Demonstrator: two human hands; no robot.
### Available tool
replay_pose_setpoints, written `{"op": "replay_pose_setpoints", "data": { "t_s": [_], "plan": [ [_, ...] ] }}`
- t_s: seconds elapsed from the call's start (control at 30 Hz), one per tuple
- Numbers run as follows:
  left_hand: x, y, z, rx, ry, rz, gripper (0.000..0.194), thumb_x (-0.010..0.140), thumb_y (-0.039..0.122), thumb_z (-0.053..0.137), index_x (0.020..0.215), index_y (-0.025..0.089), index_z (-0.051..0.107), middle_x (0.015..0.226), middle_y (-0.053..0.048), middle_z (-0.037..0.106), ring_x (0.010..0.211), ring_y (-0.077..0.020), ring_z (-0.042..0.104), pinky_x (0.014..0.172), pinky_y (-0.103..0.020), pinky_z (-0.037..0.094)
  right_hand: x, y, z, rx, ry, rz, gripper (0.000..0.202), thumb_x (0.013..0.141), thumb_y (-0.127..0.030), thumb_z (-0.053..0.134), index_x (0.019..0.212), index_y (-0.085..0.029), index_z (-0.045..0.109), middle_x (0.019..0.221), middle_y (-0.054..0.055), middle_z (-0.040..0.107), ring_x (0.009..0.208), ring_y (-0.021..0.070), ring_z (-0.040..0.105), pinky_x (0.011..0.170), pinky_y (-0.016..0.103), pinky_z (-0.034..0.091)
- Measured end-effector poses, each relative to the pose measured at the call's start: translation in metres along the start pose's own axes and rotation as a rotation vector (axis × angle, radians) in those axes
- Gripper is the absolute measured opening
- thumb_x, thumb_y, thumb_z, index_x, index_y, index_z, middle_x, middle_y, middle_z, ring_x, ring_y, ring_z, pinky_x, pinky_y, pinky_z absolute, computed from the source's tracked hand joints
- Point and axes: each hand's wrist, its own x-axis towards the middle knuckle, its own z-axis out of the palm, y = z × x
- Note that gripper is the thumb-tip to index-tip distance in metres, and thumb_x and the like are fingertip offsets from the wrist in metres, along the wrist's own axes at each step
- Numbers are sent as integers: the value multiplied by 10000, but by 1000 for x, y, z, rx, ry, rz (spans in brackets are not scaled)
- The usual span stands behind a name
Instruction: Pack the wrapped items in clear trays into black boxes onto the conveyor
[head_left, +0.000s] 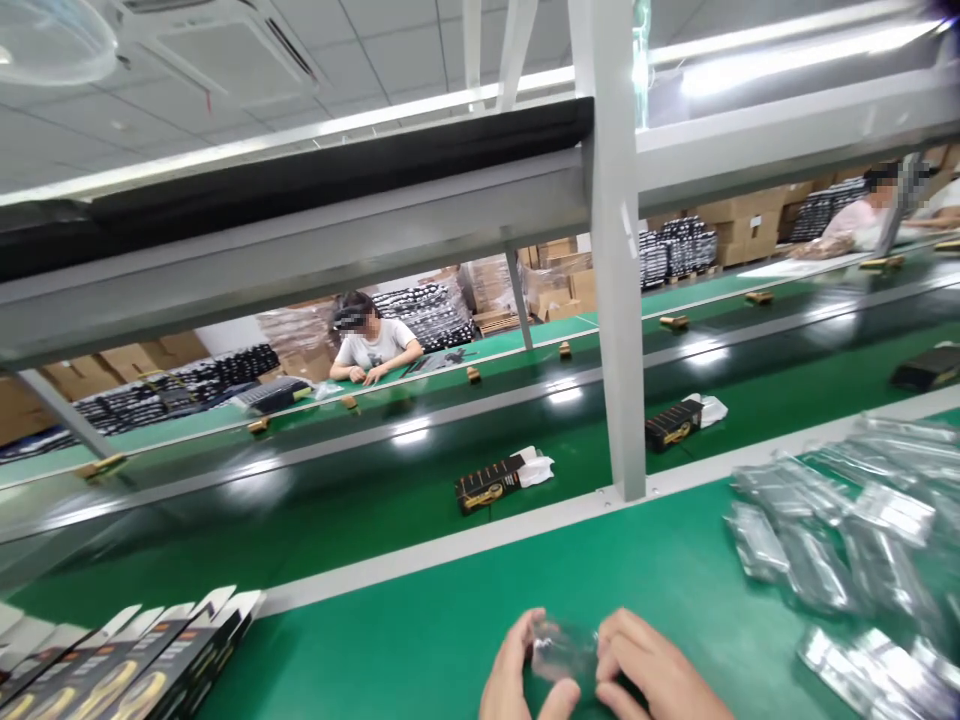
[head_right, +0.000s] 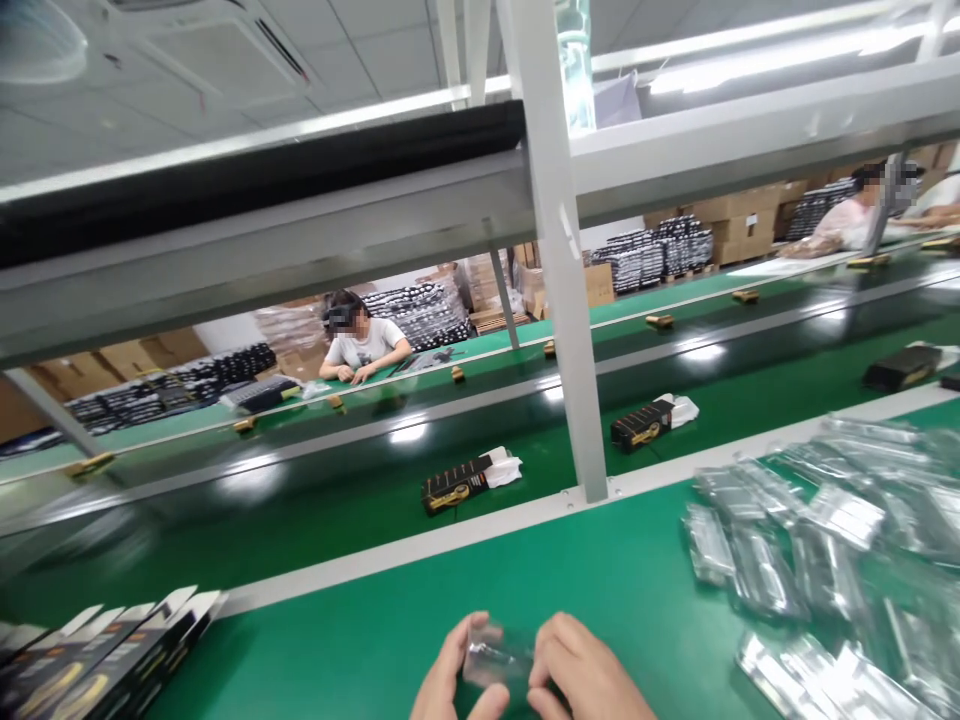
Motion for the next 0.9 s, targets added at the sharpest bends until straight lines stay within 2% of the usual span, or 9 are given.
{"op": "replay_pose_setpoints", "data": {
  "t_s": [0.17, 0.3, 0.37, 0.53, 0.63, 0.77, 0.9],
  "plan": [
    [3, 18, -1, -243, -102, -16, 543, 676, 578, 636, 1032, 180, 535, 964, -88, 633, 895, -231, 603, 835, -351, 467, -5, -5, 0, 186, 34, -15, 186, 895, -321, 449, 753, -212, 497, 872, 34, 534, 822, 164, 555, 734, 268, 436],
    [-1, 29, 4, -411, -103, -38, 563, 666, 619, 642, 985, 175, 505, 897, -73, 620, 832, -201, 596, 769, -316, 475, -4, -18, -9, 240, 57, 24, 242, 900, -346, 462, 705, -206, 487, 864, 20, 531, 832, 163, 547, 752, 270, 416],
    [-3, 34, 6, -441, -65, -64, 568, 680, 603, 640, 1019, 174, 485, 927, -82, 627, 841, -202, 607, 771, -312, 477, 1, -25, -13, 207, 67, 47, 250, 895, -339, 471, 690, -198, 495, 847, 20, 539, 816, 162, 549, 735, 269, 420],
    [0, 40, 1, -504, 51, -114, 636, 759, 498, 603, 1243, 183, 337, 1135, -130, 589, 958, -214, 617, 859, -355, 482, 24, -29, -16, 107, 18, 62, 211, 857, -304, 540, 680, -192, 558, 802, 6, 572, 757, 147, 555, 686, 255, 421],
    [1, 40, -3, -484, 67, -121, 569, 780, 375, 600, 1245, 164, 349, 1199, -153, 558, 995, -213, 608, 890, -361, 476, 31, -26, -8, 42, -7, 38, 196, 840, -320, 569, 689, -196, 557, 791, 2, 572, 747, 150, 554, 689, 263, 421],
    [-5, 38, -3, -422, 96, -122, 530, 769, 242, 570, 1250, 117, 388, 1193, -167, 560, 887, -182, 627, 828, -329, 499, 23, -14, 15, 5, 30, -2, 285, 923, -379, 411, 713, -209, 500, 771, 18, 538, 755, 168, 543, 703, 291, 439],
    [-9, 36, 0, -398, 131, -112, 523, 752, 198, 572, 1251, 121, 434, 1180, -140, 581, 866, -169, 628, 796, -297, 507, 15, 0, 25, 22, 17, -48, 288, 936, -396, 379, 759, -219, 522, 796, 26, 553, 763, 177, 559, 723, 299, 455]
  ]
}}
